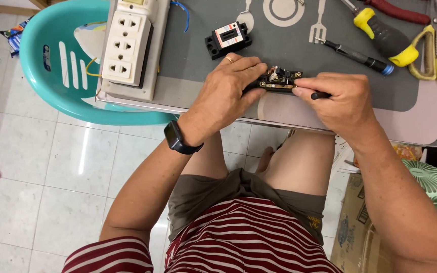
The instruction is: The person disassembles a small black electrical component using a screwdriver, removes the casing, and adjusts internal terminals and screws. The person then reassembles the component and tightens the screws.
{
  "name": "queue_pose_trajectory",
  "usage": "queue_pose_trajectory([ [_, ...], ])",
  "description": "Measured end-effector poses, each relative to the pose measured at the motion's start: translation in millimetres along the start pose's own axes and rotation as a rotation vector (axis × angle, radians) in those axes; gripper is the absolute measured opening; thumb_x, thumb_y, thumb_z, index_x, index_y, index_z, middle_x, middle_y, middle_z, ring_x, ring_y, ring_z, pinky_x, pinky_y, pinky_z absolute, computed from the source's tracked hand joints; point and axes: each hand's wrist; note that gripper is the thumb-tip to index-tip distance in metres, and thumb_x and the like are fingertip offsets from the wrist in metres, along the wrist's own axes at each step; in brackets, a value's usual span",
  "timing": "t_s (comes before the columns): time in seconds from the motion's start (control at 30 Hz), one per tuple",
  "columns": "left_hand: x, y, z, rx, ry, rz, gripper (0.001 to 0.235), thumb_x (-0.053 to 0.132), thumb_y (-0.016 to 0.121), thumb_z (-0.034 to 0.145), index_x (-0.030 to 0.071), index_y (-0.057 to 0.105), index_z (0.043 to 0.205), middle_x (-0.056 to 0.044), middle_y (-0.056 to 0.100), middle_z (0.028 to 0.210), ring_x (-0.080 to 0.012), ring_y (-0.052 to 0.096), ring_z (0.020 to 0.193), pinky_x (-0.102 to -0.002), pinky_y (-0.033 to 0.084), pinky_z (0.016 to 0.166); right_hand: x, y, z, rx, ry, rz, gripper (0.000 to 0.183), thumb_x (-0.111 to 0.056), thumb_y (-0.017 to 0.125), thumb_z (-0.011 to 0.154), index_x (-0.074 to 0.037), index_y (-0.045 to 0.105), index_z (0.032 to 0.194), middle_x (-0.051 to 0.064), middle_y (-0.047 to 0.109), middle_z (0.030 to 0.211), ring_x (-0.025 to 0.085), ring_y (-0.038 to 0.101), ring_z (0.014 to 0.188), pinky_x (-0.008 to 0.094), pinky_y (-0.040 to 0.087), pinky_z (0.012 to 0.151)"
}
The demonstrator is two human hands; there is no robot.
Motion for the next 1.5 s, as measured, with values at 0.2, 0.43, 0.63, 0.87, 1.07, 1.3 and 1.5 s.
queue_pose_trajectory([
  [0.2,-2,-2,0,0.018,0.019,-0.002,0.043,0.013,0.081,0.084,0.000,0.061,0.120,-0.013,0.064,0.116,-0.0292,0.053,0.095,-0.040,0.050,0.086,4,1,-3,-0.005,0.007,-0.029,0.005,0.009,0.078,0.093,0.008,0.075,0.096,0.009,0.056,0.065,0.015,0.045,0.055,0.028,0.029,0.050],
  [0.43,-5,-2,2,-0.014,0.094,0.075,0.042,0.013,0.079,0.087,-0.003,0.059,0.121,-0.015,0.060,0.118,-0.0313,0.051,0.094,-0.042,0.050,0.087,5,0,-3,-0.027,0.004,-0.032,0.003,0.008,0.076,0.093,0.009,0.075,0.096,0.012,0.062,0.070,0.017,0.051,0.057,0.028,0.034,0.050],
  [0.63,0,-6,-3,0.002,0.060,0.031,0.053,0.013,0.080,0.088,0.000,0.049,0.130,-0.014,0.061,0.116,-0.0308,0.052,0.097,-0.042,0.050,0.090,1,1,-2,-0.023,0.002,-0.025,0.004,0.011,0.075,0.093,0.011,0.074,0.096,0.016,0.064,0.075,0.020,0.054,0.061,0.031,0.038,0.055],
  [0.87,0,-10,4,-0.042,0.049,0.026,0.040,0.011,0.078,0.086,0.004,0.061,0.122,-0.010,0.060,0.113,-0.0275,0.050,0.093,-0.040,0.050,0.083,1,1,-1,-0.015,0.019,-0.022,0.002,0.011,0.074,0.093,0.010,0.074,0.095,0.015,0.064,0.073,0.019,0.054,0.060,0.029,0.037,0.054],
  [1.07,1,-12,6,-0.072,0.010,0.011,0.045,0.013,0.081,0.083,0.005,0.062,0.123,-0.009,0.059,0.113,-0.0284,0.050,0.094,-0.042,0.048,0.085,0,-1,0,0.001,0.072,-0.001,0.012,0.009,0.079,0.089,0.010,0.074,0.100,0.020,0.071,0.087,0.021,0.062,0.070,0.029,0.044,0.059],
  [1.3,3,-13,5,-0.081,-0.066,-0.040,0.048,0.020,0.081,0.082,0.009,0.063,0.125,-0.008,0.062,0.114,-0.0271,0.050,0.094,-0.039,0.047,0.084,11,-3,-6,0.011,0.242,-0.008,0.029,-0.002,0.082,0.092,0.003,0.073,0.119,0.004,0.058,0.078,0.011,0.046,0.065,0.026,0.037,0.060],
  [1.5,5,-16,3,-0.038,-0.086,-0.109,0.051,0.014,0.080,0.082,0.007,0.056,0.126,-0.009,0.067,0.118,-0.0279,0.052,0.096,-0.040,0.048,0.086,7,-3,-3,-0.015,0.185,-0.064,0.029,-0.002,0.082,0.091,0.005,0.073,0.118,0.007,0.061,0.074,0.014,0.053,0.065,0.029,0.041,0.061],
])
Point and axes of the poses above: each hand's wrist, its own z-axis towards the middle knuckle, its own y-axis out of the palm, x = y × z
